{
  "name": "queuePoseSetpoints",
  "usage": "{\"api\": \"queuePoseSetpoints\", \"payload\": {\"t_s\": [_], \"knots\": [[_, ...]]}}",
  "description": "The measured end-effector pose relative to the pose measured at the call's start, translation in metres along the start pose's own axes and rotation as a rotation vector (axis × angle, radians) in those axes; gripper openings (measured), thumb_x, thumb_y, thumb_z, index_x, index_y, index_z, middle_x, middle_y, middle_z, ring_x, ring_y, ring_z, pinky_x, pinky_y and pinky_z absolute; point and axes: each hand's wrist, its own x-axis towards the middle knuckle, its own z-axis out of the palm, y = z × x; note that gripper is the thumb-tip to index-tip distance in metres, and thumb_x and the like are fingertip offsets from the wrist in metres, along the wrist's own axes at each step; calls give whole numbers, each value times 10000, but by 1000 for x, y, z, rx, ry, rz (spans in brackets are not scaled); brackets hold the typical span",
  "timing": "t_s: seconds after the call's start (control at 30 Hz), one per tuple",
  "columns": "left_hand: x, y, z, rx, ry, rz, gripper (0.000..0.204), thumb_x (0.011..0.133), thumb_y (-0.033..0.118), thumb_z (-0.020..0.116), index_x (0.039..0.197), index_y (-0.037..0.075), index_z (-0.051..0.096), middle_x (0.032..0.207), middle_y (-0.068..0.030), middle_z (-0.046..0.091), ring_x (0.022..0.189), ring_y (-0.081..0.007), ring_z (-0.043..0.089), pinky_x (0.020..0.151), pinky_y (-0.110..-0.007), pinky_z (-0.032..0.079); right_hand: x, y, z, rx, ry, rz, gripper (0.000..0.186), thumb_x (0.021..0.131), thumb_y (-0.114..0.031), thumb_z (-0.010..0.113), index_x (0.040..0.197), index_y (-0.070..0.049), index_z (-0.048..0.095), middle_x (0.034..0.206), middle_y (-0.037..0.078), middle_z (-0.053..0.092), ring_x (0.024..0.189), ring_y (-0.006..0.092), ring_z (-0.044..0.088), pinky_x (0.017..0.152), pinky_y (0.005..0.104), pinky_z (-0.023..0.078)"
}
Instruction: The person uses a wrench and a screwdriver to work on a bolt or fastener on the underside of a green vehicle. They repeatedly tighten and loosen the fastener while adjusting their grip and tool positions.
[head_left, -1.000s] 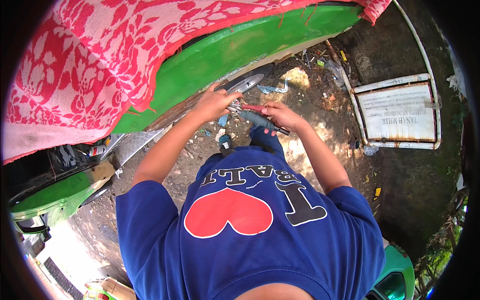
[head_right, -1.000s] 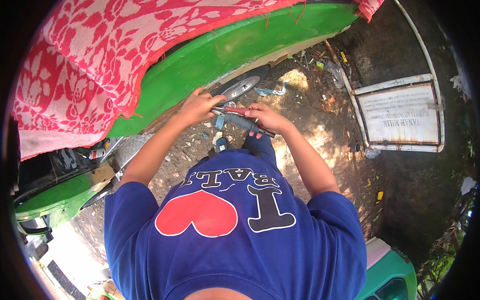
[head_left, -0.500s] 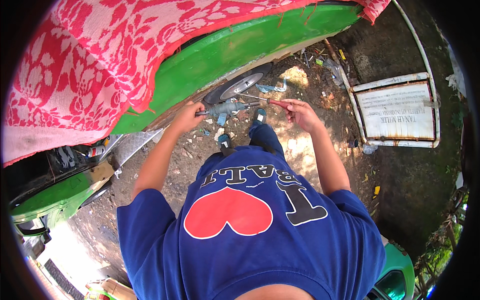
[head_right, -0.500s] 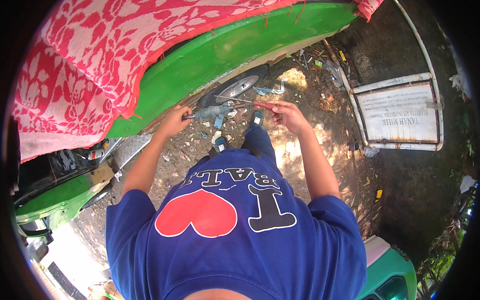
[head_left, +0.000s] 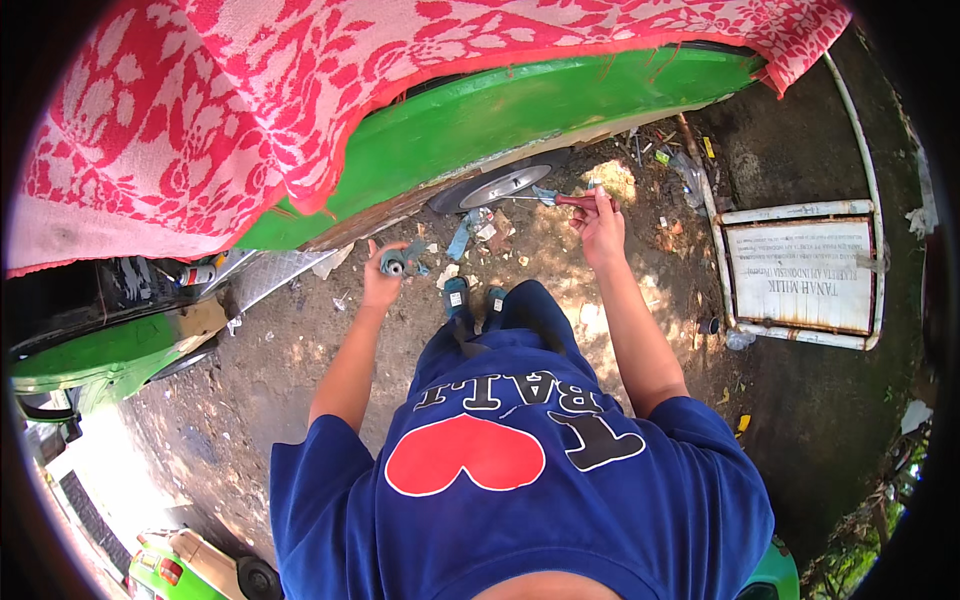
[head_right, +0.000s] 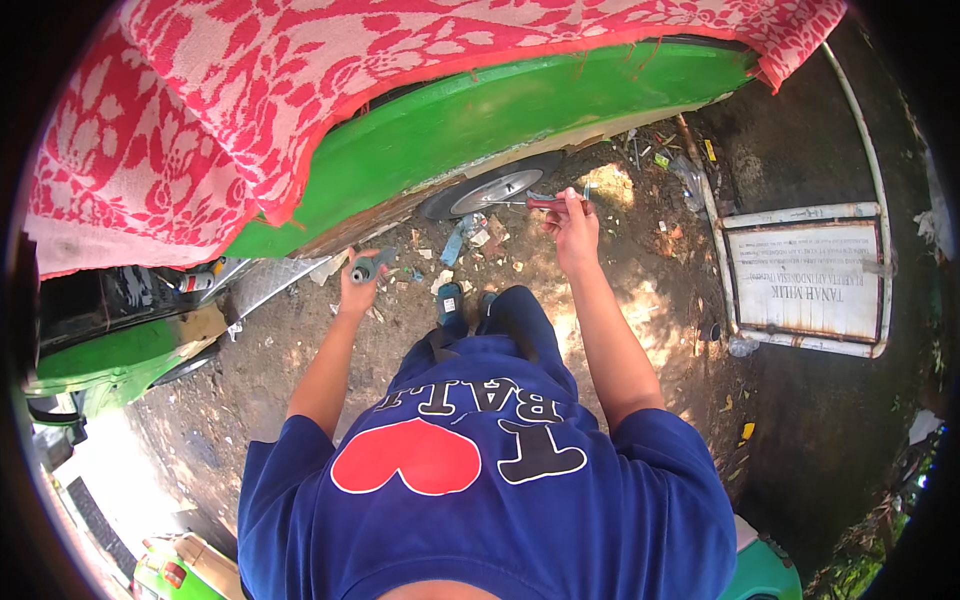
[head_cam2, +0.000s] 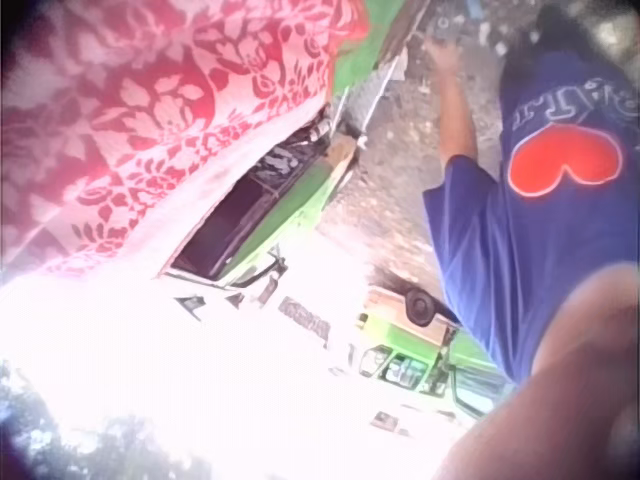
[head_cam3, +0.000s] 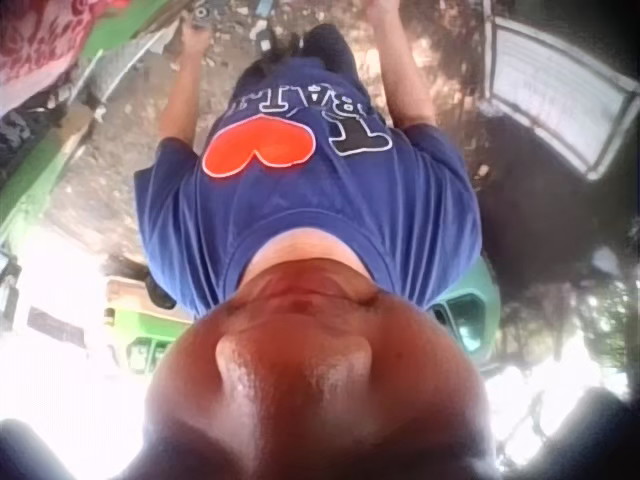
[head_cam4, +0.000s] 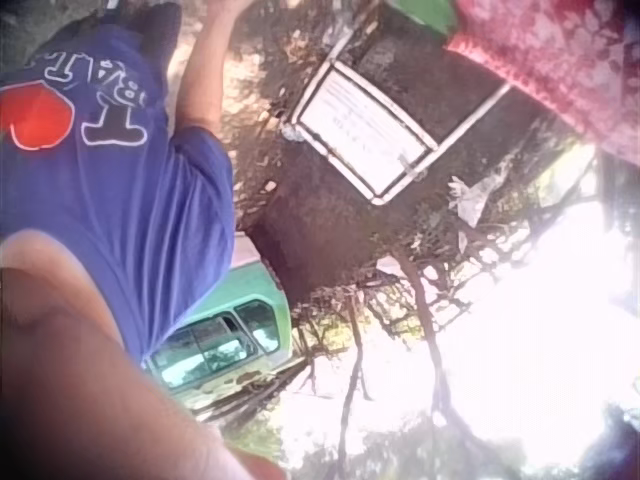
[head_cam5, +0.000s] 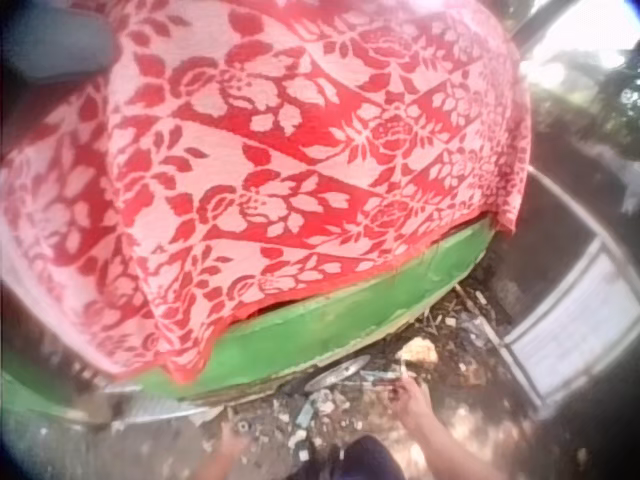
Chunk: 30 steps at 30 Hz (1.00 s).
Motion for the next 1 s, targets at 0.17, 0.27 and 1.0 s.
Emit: {"api": "queuePoseSetpoints", "payload": {"t_s": [0.17,0.27,1.0], "knots": [[-27,-6,9,44,69,-100,213,890,149,749,1049,19,694,784,-12,690,739,-106,640,1152,-387,360,46,48,30,55,-86,-106,244,991,-331,630,914,-117,542,858,28,596,843,199,622,785,404,538],[-38,-19,17,-77,162,-400,224,865,150,782,1022,17,696,812,-9,693,731,-95,622,929,-321,486,68,70,51,198,-240,-89,248,965,-287,678,897,-108,521,773,20,534,757,175,558,788,409,518],[-44,-141,4,72,204,-342,298,775,148,877,764,41,599,711,20,587,683,-61,494,615,-269,448,107,209,96,744,-75,-433,86,837,-77,647,898,-116,601,956,57,574,899,211,574,928,525,505]]}}
